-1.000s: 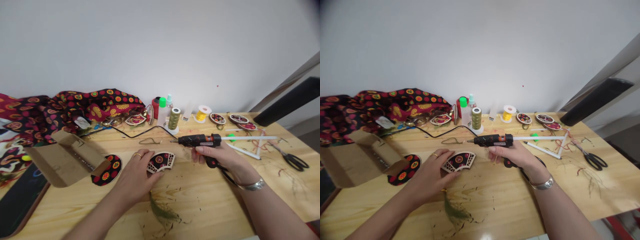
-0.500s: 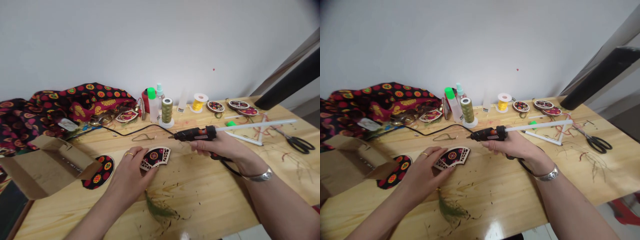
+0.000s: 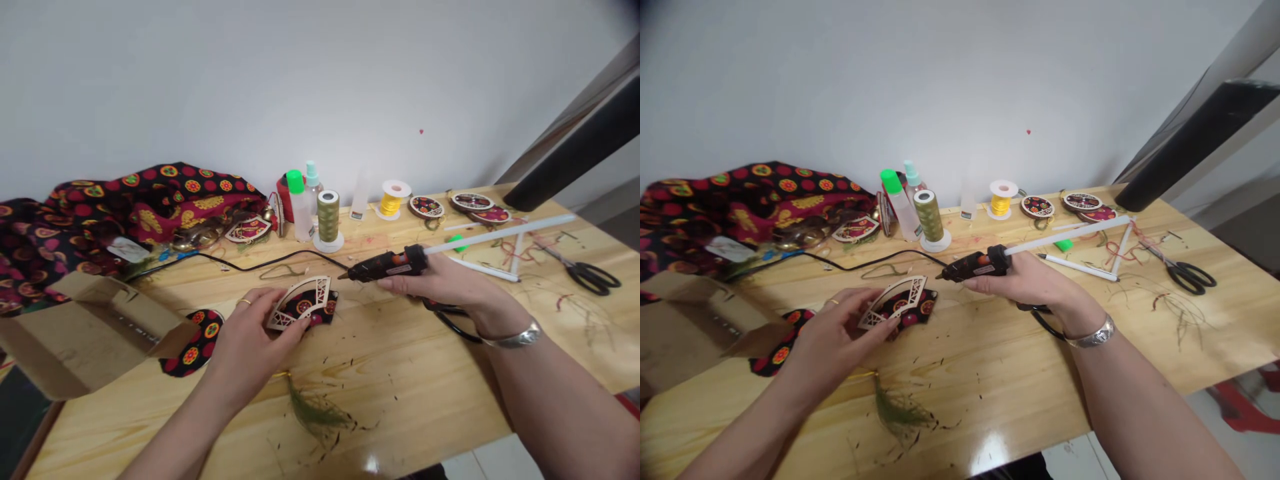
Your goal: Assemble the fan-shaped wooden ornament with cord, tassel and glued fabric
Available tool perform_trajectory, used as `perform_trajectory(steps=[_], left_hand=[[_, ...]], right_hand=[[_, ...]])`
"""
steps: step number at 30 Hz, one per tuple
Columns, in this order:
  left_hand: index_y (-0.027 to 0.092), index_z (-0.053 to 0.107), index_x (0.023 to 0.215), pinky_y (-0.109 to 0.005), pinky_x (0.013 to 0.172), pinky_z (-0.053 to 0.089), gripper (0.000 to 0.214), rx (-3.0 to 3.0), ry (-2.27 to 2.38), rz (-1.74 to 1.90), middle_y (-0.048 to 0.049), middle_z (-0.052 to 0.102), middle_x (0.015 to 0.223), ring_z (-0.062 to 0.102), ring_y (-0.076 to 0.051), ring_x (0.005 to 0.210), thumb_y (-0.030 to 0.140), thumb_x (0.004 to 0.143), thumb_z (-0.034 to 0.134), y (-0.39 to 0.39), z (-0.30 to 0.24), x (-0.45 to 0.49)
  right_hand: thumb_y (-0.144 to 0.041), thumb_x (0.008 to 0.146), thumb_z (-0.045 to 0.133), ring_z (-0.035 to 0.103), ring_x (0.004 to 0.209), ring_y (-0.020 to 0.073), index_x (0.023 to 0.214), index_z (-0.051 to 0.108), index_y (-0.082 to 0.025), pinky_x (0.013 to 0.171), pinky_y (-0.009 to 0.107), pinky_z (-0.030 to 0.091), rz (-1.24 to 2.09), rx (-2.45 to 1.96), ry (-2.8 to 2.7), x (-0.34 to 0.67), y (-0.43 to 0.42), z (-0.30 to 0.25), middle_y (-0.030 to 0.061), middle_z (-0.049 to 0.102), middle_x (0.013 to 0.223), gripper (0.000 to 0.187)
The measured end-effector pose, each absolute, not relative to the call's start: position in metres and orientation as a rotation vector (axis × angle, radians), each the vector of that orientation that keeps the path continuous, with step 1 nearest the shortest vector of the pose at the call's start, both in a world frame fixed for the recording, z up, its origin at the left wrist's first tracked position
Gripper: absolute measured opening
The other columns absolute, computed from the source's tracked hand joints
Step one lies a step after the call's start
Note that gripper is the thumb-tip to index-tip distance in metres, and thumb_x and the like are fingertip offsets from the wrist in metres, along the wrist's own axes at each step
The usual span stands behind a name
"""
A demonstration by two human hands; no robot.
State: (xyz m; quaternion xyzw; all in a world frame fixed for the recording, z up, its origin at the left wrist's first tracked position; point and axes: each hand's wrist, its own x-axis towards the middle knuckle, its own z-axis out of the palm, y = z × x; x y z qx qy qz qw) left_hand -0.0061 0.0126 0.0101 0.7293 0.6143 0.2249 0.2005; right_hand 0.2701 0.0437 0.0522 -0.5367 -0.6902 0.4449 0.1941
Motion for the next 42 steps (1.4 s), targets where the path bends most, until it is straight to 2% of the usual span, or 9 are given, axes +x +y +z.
perform_trajectory(steps=[2,5,10,18,26,32,42], left_hand=[[0.018,0.062,0.104,-0.035,0.075,0.047,0.049,1.903,1.739,0.705,-0.0073,0.061,0.101,0.059,-0.023,0.085,0.053,0.070,0.060,0.014,0.011,-0.006],[0.017,0.063,0.103,-0.033,0.068,0.046,0.052,1.687,1.784,0.777,-0.0065,0.062,0.095,0.059,-0.021,0.076,0.055,0.067,0.062,0.014,0.014,-0.008],[0.015,0.063,0.104,-0.033,0.074,0.044,0.055,1.448,1.784,0.879,-0.0081,0.065,0.097,0.059,-0.023,0.086,0.053,0.065,0.066,0.014,0.018,-0.009],[0.013,0.062,0.104,-0.029,0.065,0.046,0.057,1.216,1.663,0.984,-0.0067,0.066,0.085,0.061,-0.019,0.071,0.049,0.061,0.071,0.011,0.021,-0.003],[0.015,0.061,0.107,-0.033,0.067,0.045,0.058,1.268,1.677,0.896,-0.0090,0.069,0.085,0.063,-0.023,0.074,0.050,0.062,0.070,0.011,0.018,-0.006],[0.015,0.061,0.107,-0.035,0.067,0.045,0.058,1.307,1.706,0.861,-0.0101,0.070,0.086,0.064,-0.024,0.075,0.052,0.063,0.068,0.011,0.019,-0.006],[0.015,0.062,0.106,-0.034,0.066,0.047,0.058,1.312,1.715,0.866,-0.0089,0.069,0.085,0.063,-0.023,0.073,0.052,0.061,0.069,0.012,0.020,-0.005]], right_hand=[[-0.044,0.076,0.061,0.060,0.070,0.0162,0.105,0.068,-0.021,0.056,0.024,0.046,1.238,-1.417,-2.034,0.269,0.044,0.055,0.0025,0.069,0.084,0.038],[-0.041,0.077,0.060,0.062,0.082,0.0198,0.105,0.068,-0.023,0.067,0.027,0.049,1.215,-1.393,-2.114,0.268,0.044,0.057,0.0018,0.070,0.093,0.034],[-0.043,0.078,0.058,0.063,0.086,0.0207,0.106,0.067,-0.023,0.073,0.029,0.050,1.180,-1.358,-2.152,0.267,0.042,0.052,0.0024,0.070,0.096,0.035],[-0.040,0.077,0.060,0.062,0.075,0.0189,0.098,0.069,-0.021,0.064,0.027,0.048,1.197,-1.394,-2.155,0.263,0.044,0.046,0.0013,0.070,0.084,0.030],[-0.044,0.077,0.059,0.061,0.071,0.0177,0.095,0.069,-0.020,0.062,0.027,0.047,1.174,-1.396,-2.180,0.262,0.043,0.046,0.0014,0.069,0.081,0.031],[-0.043,0.078,0.058,0.061,0.077,0.0187,0.103,0.068,-0.021,0.066,0.027,0.048,1.208,-1.393,-2.169,0.261,0.043,0.048,0.0014,0.070,0.088,0.034],[-0.040,0.077,0.059,0.060,0.075,0.0183,0.093,0.069,-0.019,0.064,0.027,0.047,1.192,-1.480,-2.145,0.261,0.042,0.050,0.0021,0.068,0.083,0.028]])
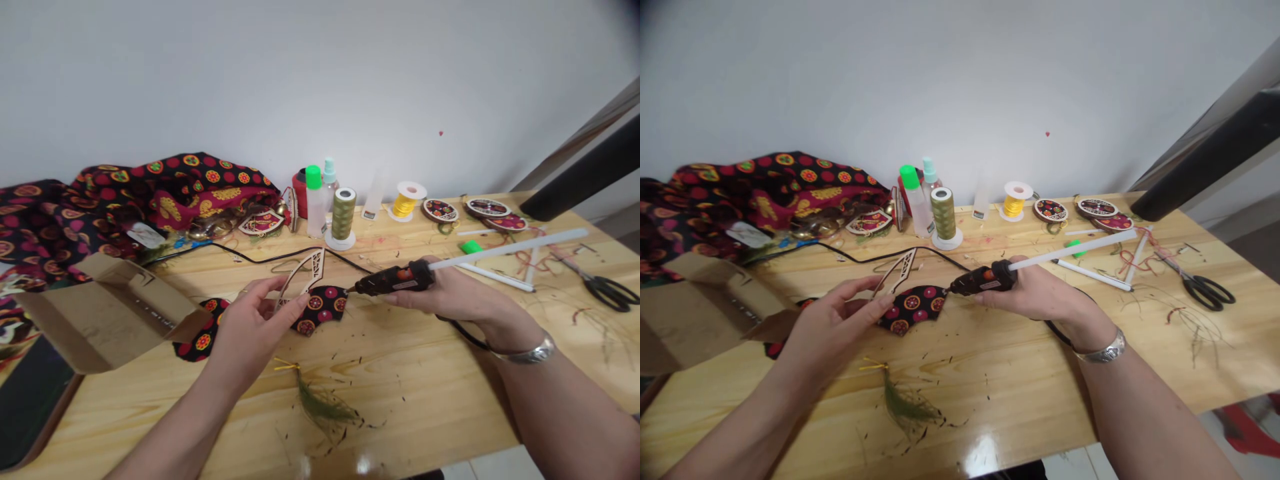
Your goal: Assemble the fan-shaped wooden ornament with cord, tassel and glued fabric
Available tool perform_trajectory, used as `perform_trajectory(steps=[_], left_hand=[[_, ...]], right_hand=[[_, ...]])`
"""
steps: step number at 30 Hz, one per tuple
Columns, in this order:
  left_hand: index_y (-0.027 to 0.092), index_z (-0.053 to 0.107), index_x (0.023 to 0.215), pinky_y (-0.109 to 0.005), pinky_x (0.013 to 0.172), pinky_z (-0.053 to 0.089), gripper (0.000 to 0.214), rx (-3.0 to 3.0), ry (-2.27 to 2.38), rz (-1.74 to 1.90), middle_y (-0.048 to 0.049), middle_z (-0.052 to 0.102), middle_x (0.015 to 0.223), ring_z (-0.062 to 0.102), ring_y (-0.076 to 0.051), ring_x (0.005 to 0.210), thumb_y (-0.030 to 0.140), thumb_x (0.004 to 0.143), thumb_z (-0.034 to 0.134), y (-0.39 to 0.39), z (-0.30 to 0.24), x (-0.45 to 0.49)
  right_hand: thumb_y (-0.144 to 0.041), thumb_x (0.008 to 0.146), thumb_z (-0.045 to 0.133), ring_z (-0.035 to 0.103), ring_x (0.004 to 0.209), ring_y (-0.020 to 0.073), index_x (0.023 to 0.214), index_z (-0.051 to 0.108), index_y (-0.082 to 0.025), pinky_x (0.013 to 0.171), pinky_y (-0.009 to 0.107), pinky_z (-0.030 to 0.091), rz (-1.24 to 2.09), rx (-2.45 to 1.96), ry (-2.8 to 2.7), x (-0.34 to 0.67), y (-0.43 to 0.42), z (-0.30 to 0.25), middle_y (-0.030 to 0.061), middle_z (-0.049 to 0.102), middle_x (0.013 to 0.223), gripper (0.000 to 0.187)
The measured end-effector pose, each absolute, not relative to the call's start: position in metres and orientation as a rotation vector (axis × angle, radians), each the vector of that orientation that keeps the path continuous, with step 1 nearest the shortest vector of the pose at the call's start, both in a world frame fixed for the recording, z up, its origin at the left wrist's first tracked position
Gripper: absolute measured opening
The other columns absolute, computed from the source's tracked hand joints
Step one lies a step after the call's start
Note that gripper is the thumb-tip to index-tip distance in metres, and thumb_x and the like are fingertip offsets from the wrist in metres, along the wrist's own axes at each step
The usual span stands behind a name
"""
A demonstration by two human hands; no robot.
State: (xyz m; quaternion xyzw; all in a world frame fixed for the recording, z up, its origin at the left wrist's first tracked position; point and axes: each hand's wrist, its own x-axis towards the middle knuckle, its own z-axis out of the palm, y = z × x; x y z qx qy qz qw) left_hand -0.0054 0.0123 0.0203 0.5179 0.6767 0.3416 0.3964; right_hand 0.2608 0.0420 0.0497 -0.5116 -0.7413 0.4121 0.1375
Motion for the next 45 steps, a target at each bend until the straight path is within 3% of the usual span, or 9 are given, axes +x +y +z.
perform_trajectory(steps=[7,9,14,21,27,32,38,45], left_hand=[[0.016,0.064,0.105,-0.031,0.065,0.048,0.055,1.337,1.726,0.919,-0.0074,0.066,0.088,0.062,-0.020,0.073,0.048,0.060,0.071,0.012,0.020,-0.005],[0.017,0.064,0.105,-0.029,0.065,0.048,0.055,1.344,1.734,0.957,-0.0072,0.066,0.092,0.062,-0.020,0.074,0.047,0.059,0.072,0.012,0.021,-0.005],[0.018,0.062,0.109,-0.028,0.062,0.048,0.058,1.211,1.706,1.072,-0.0060,0.065,0.093,0.062,-0.018,0.070,0.046,0.060,0.073,0.011,0.020,-0.006],[0.017,0.060,0.112,-0.030,0.069,0.048,0.058,1.125,1.582,1.099,-0.0069,0.067,0.091,0.063,-0.018,0.074,0.045,0.063,0.073,0.012,0.013,-0.011],[0.016,0.062,0.110,-0.029,0.070,0.047,0.060,1.090,1.638,1.090,-0.0056,0.068,0.090,0.061,-0.018,0.075,0.047,0.059,0.074,0.011,0.022,-0.008],[0.016,0.064,0.106,-0.030,0.070,0.047,0.058,1.068,1.640,1.135,-0.0058,0.068,0.090,0.061,-0.020,0.079,0.046,0.058,0.074,0.011,0.026,-0.006],[0.016,0.063,0.107,-0.029,0.068,0.047,0.057,1.069,1.620,1.138,-0.0061,0.067,0.093,0.062,-0.020,0.078,0.046,0.059,0.074,0.011,0.026,-0.007],[0.015,0.061,0.109,-0.028,0.067,0.048,0.058,1.067,1.617,1.146,-0.0068,0.066,0.096,0.062,-0.017,0.073,0.045,0.061,0.073,0.010,0.027,-0.007]], right_hand=[[-0.046,0.070,0.066,0.047,0.050,0.0109,0.079,0.068,-0.016,0.043,0.023,0.036,1.342,-1.563,-1.798,0.268,0.038,0.045,-0.0008,0.056,0.056,0.031],[-0.047,0.068,0.067,0.047,0.050,0.0106,0.075,0.066,-0.015,0.041,0.022,0.034,1.350,-1.565,-1.658,0.269,0.036,0.043,-0.0002,0.054,0.057,0.033],[-0.049,0.071,0.064,0.040,0.045,0.0084,0.085,0.068,-0.016,0.037,0.021,0.028,1.365,-1.566,-1.691,0.257,0.038,0.041,-0.0024,0.048,0.053,0.035],[-0.039,0.078,0.059,0.033,0.047,0.0064,0.105,0.068,-0.021,0.044,0.021,0.029,1.277,-1.349,-1.966,0.228,0.041,0.040,-0.0040,0.048,0.055,0.034],[-0.042,0.077,0.059,0.034,0.052,0.0080,0.094,0.070,-0.014,0.044,0.021,0.027,1.237,-1.380,-2.041,0.221,0.040,0.032,-0.0015,0.053,0.059,0.035],[-0.042,0.075,0.061,0.040,0.054,0.0102,0.088,0.071,-0.015,0.045,0.022,0.031,1.237,-1.375,-2.039,0.218,0.040,0.029,0.0006,0.058,0.061,0.032],[-0.047,0.076,0.059,0.035,0.051,0.0090,0.072,0.067,-0.015,0.044,0.022,0.028,1.190,-1.437,-2.068,0.218,0.040,0.025,-0.0019,0.049,0.055,0.034],[-0.044,0.076,0.059,0.039,0.053,0.0094,0.081,0.069,-0.015,0.046,0.022,0.032,1.180,-1.442,-2.058,0.218,0.039,0.026,-0.0009,0.055,0.061,0.031]])
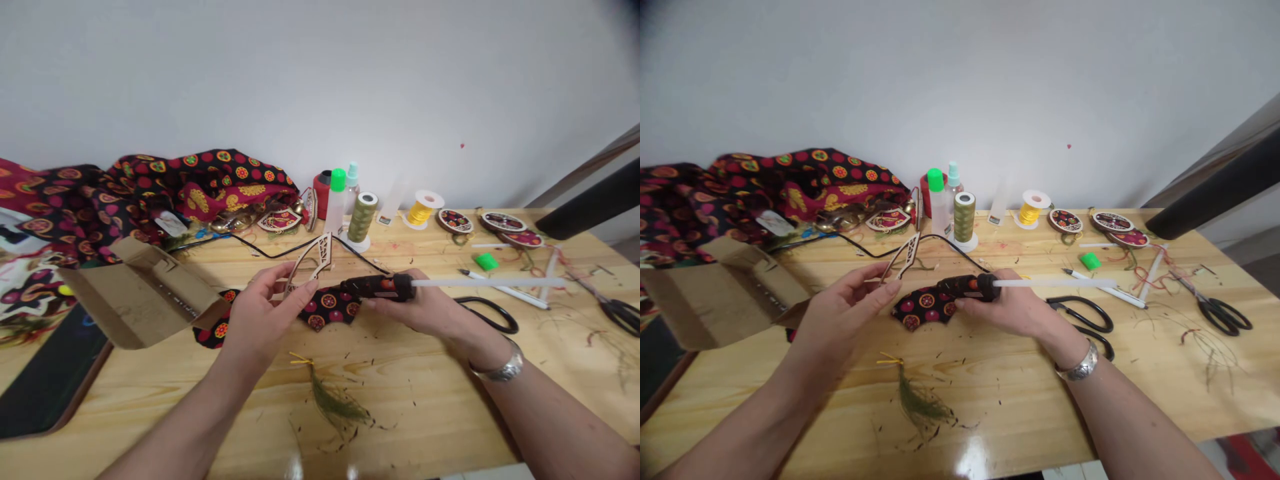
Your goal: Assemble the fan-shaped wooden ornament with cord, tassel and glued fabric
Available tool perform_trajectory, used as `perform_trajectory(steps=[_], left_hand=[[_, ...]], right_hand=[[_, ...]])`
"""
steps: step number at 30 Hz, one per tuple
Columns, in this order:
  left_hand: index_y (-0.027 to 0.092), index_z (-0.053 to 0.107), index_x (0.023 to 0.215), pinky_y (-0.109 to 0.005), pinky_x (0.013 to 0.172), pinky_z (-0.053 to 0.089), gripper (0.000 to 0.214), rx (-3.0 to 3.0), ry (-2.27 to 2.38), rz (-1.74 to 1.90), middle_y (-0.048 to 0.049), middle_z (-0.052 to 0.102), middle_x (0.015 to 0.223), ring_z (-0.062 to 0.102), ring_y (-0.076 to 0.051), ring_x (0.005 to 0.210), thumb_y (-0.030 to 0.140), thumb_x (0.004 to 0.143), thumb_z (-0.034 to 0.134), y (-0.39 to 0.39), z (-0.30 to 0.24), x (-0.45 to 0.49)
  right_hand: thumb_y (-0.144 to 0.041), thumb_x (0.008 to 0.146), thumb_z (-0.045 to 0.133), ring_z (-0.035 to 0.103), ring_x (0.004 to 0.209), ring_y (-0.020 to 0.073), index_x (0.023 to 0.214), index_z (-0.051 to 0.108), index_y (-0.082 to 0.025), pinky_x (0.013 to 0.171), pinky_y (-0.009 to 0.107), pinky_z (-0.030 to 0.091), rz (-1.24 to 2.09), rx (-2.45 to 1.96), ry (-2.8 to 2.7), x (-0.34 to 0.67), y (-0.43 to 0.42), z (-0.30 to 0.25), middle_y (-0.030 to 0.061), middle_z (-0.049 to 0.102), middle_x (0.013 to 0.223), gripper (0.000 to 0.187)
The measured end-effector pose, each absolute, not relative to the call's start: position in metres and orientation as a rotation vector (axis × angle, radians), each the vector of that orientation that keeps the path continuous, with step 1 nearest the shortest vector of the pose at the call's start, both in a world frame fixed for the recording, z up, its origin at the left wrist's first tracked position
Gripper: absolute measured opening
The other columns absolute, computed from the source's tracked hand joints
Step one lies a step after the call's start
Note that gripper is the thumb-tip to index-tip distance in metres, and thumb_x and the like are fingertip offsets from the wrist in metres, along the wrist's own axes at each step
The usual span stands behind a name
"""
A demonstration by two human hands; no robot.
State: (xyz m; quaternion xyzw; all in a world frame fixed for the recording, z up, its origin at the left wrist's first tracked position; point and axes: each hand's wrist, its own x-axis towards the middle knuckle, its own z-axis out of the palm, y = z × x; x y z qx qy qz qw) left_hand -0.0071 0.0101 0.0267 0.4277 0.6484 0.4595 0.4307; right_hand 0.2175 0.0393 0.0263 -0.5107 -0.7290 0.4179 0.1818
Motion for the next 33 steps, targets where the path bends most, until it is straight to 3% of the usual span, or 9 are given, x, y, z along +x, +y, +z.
perform_trajectory(steps=[7,13,26,29,33], left_hand=[[0.016,0.061,0.109,-0.029,0.068,0.048,0.061,1.038,1.621,1.160,-0.0051,0.067,0.088,0.062,-0.018,0.075,0.046,0.058,0.074,0.011,0.025,-0.009],[0.015,0.061,0.110,-0.029,0.067,0.048,0.061,1.031,1.613,1.153,-0.0051,0.067,0.087,0.062,-0.018,0.072,0.046,0.059,0.074,0.012,0.024,-0.008],[0.015,0.058,0.114,-0.028,0.062,0.047,0.066,1.008,1.591,1.091,-0.0056,0.071,0.078,0.065,-0.020,0.070,0.048,0.059,0.074,0.011,0.028,-0.008],[0.015,0.058,0.115,-0.028,0.063,0.048,0.066,1.029,1.623,1.038,-0.0066,0.072,0.083,0.066,-0.020,0.071,0.049,0.061,0.072,0.012,0.029,-0.008],[0.014,0.059,0.112,-0.027,0.063,0.048,0.064,1.049,1.664,0.960,-0.0041,0.072,0.070,0.066,-0.021,0.070,0.051,0.062,0.071,0.013,0.029,-0.008]], right_hand=[[-0.043,0.077,0.059,0.040,0.051,0.0095,0.093,0.071,-0.016,0.045,0.022,0.031,1.195,-1.432,-2.000,0.219,0.038,0.038,-0.0007,0.055,0.058,0.034],[-0.044,0.076,0.059,0.038,0.052,0.0088,0.081,0.070,-0.014,0.046,0.022,0.031,1.201,-1.437,-2.037,0.217,0.038,0.030,-0.0015,0.053,0.059,0.032],[-0.043,0.076,0.059,0.040,0.053,0.0097,0.083,0.069,-0.013,0.046,0.022,0.032,1.194,-1.410,-2.038,0.217,0.037,0.029,0.0007,0.057,0.062,0.032],[-0.044,0.075,0.059,0.038,0.053,0.0093,0.080,0.068,-0.013,0.045,0.022,0.031,1.192,-1.443,-2.046,0.218,0.038,0.026,-0.0003,0.053,0.059,0.033],[-0.044,0.075,0.060,0.032,0.051,0.0081,0.070,0.065,-0.014,0.043,0.021,0.028,1.169,-1.466,-2.082,0.218,0.039,0.023,-0.0025,0.044,0.055,0.031]])
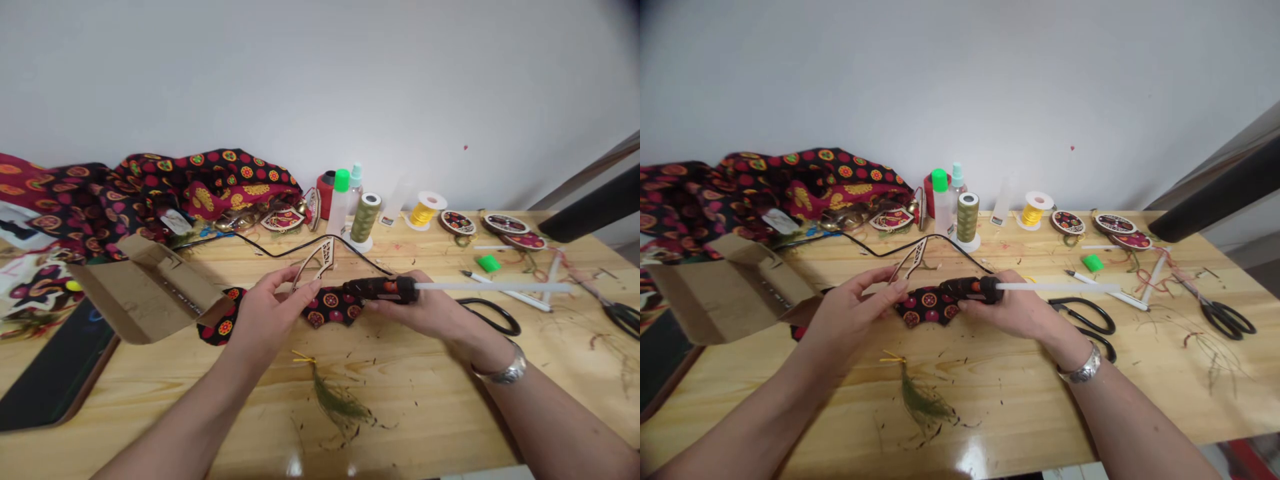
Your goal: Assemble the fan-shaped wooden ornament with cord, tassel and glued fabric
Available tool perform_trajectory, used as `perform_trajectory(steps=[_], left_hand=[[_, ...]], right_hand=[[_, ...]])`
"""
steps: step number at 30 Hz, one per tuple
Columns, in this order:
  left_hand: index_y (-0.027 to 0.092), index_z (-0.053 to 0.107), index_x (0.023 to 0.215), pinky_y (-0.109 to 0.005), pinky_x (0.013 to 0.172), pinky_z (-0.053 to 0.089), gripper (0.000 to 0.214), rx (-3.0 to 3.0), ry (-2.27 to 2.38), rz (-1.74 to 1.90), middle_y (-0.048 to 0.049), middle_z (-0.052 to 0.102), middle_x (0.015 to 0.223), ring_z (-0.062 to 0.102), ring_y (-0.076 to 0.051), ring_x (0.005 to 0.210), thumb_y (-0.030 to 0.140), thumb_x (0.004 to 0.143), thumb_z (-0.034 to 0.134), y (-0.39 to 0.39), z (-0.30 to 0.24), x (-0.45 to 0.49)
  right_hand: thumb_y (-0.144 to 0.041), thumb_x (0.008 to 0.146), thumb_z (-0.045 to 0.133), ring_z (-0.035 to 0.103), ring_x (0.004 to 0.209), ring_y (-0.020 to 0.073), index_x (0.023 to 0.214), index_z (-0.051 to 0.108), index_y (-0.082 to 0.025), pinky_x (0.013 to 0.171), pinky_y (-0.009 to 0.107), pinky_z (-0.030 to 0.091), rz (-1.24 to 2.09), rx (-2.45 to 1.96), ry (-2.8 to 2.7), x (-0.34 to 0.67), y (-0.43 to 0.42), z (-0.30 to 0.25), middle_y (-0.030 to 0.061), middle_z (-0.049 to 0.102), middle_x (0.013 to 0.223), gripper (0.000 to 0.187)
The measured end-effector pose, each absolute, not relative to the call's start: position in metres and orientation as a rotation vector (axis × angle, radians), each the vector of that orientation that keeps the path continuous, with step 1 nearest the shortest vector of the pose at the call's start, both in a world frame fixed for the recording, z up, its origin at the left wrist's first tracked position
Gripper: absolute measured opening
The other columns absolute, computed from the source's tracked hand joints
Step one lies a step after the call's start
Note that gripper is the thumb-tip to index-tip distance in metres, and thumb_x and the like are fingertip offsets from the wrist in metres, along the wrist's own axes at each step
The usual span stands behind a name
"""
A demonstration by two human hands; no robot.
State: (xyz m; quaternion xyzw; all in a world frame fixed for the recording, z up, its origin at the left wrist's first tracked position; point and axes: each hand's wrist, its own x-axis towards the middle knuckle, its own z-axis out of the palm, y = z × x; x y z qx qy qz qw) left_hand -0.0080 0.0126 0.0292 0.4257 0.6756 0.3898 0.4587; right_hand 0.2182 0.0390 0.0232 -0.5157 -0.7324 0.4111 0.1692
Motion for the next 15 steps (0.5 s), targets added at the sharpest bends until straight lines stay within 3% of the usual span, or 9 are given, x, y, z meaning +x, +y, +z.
perform_trajectory(steps=[15], left_hand=[[0.012,0.060,0.109,-0.027,0.063,0.047,0.062,1.092,1.700,0.905,-0.0044,0.073,0.069,0.066,-0.020,0.070,0.052,0.062,0.070,0.0146,0.0294,-0.0105]], right_hand=[[-0.040,0.074,0.061,0.033,0.051,0.0079,0.068,0.063,-0.014,0.044,0.021,0.030,1.163,-1.450,-2.078,0.2198,0.0388,0.0278,-0.0032,0.044,0.055,0.027]])
